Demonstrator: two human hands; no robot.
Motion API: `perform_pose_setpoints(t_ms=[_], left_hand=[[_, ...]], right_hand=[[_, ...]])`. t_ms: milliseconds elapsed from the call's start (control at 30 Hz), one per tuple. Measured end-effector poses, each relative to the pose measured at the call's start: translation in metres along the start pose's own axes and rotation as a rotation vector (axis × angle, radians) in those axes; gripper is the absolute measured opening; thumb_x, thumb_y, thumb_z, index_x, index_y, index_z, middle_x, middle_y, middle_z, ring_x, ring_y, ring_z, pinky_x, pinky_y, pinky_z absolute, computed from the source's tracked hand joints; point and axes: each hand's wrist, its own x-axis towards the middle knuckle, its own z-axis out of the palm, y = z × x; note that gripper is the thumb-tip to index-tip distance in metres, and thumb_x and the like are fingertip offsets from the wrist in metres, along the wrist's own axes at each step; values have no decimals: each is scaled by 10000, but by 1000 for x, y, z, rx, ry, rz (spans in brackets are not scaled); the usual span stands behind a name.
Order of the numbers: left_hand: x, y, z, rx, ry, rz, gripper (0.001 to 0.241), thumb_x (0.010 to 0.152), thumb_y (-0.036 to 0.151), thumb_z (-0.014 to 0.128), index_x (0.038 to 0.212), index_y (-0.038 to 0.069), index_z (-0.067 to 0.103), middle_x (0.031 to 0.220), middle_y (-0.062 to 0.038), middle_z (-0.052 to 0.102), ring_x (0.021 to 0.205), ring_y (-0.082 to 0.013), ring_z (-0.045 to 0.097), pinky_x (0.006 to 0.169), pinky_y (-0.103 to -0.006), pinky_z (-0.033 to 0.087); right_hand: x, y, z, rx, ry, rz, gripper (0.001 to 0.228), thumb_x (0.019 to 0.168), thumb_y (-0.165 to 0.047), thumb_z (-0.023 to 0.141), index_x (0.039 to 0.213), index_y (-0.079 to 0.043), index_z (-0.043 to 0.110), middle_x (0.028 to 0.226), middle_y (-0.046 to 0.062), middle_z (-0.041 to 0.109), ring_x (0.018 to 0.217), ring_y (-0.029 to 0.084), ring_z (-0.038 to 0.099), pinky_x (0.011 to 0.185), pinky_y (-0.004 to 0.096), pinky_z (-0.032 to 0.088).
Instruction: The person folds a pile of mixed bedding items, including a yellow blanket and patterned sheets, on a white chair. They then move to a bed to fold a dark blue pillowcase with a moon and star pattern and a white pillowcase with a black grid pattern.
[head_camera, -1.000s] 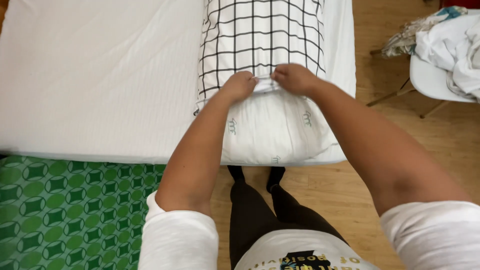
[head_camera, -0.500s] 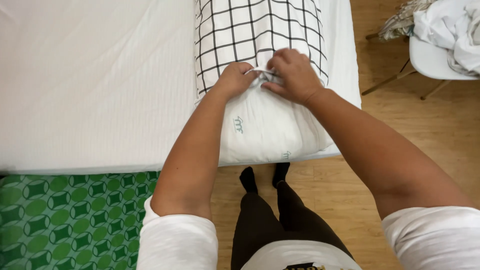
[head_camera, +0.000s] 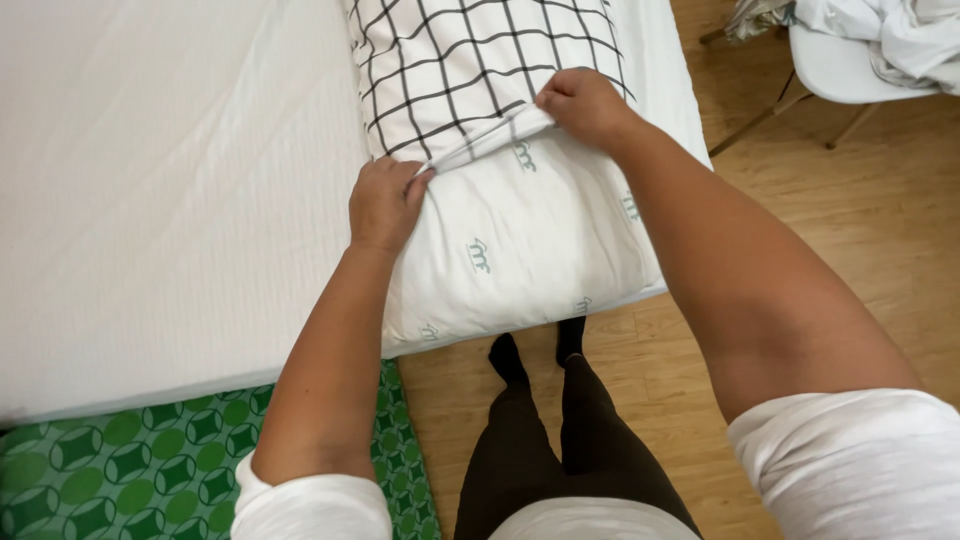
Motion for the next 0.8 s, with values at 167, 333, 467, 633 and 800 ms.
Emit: perform_pose_setpoints(t_ms=[167, 333, 467, 633, 800], left_hand=[[-2, -65, 49, -421, -136, -458, 177, 1037, 207, 632, 1042, 71, 747, 965, -78, 695, 910, -227, 615, 832, -367, 513], [20, -60, 28, -781, -216, -895, 248, 1020, 275, 546, 1129, 110, 695, 1025, 5, 719, 929, -127, 619, 858, -296, 499], [29, -57, 19, -1026, -216, -1013, 328, 977, 304, 604, 1125, 35, 716, 1041, -57, 728, 944, -181, 653, 848, -328, 538], [27, -45, 17, -981, -224, -1060, 360, 974, 411, 688, 1110, 78, 697, 1113, -29, 722, 1007, -144, 686, 893, -306, 552], [24, 7, 24, -72, 123, -156, 331, 1009, 354, 711, 1100, 38, 680, 1100, -151, 618, 1021, -290, 587, 898, -431, 490]], right_hand=[[-10, 0, 36, -246, 277, -270, 205, 945, -251, 716, 1084, -101, 704, 1057, 92, 692, 985, 265, 631, 884, 420, 507], [-39, -32, 62, -416, 356, -598, 340, 857, -311, 829, 1091, -99, 703, 1142, 118, 645, 1106, 296, 584, 949, 448, 458], [-34, -30, 75, -540, 146, -601, 312, 862, -259, 754, 1132, -109, 702, 1158, 82, 652, 1107, 284, 587, 936, 437, 462], [-26, -26, 67, -577, 121, -380, 160, 967, -245, 626, 1048, -174, 744, 1108, 16, 720, 1084, 260, 625, 926, 415, 494], [-12, -29, 52, -320, 75, -203, 221, 1011, -269, 532, 1058, -147, 710, 990, 80, 736, 893, 288, 672, 817, 439, 519]])
